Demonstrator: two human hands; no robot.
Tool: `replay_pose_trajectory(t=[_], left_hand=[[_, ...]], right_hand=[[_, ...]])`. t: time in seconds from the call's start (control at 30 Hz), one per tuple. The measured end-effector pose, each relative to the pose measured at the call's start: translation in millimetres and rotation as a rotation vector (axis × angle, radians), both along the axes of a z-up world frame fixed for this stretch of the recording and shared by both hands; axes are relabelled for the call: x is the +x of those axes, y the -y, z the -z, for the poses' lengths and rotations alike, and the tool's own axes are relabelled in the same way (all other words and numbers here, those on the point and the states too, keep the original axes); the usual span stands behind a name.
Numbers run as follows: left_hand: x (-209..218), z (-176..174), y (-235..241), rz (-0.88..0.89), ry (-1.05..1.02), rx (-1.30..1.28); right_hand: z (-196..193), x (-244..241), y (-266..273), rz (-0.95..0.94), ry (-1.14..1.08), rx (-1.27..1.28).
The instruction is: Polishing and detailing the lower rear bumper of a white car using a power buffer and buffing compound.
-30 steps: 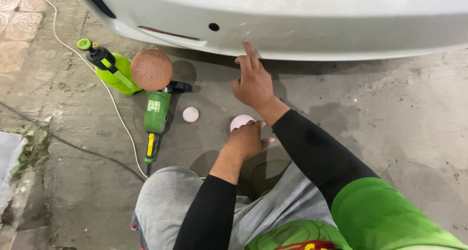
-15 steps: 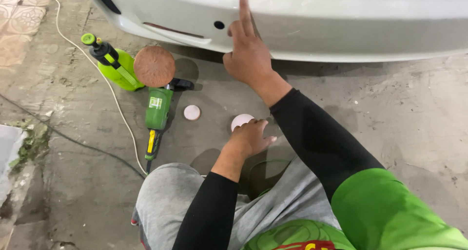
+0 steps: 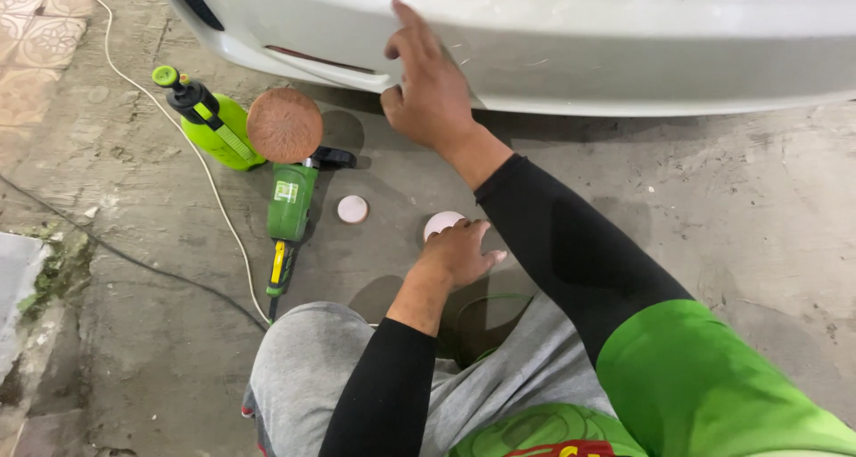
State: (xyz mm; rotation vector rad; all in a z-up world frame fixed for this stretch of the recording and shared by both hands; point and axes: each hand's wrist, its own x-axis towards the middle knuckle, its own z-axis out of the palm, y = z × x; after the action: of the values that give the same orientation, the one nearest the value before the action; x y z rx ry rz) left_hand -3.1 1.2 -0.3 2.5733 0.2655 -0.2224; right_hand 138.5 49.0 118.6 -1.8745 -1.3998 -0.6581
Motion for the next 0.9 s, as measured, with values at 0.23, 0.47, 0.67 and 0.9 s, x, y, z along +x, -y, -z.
replay_pose_trajectory(t=[0.23, 0.47, 0.67, 0.9], left_hand=[[4, 2, 2, 0.022, -0.016, 0.046], [-1, -3, 5, -0.004, -0.02, 0.053], [2, 4, 8, 0.004, -0.006, 0.053], [1, 0, 6, -0.016, -0.013, 0.041]], right_hand=[[7, 14, 19, 0.05, 0.018, 0.04], [7, 11, 46, 0.013, -0.109, 0.053], [15, -5, 45, 0.058, -0.046, -0.143], [37, -4, 30, 0.162, 0.05, -0.326]])
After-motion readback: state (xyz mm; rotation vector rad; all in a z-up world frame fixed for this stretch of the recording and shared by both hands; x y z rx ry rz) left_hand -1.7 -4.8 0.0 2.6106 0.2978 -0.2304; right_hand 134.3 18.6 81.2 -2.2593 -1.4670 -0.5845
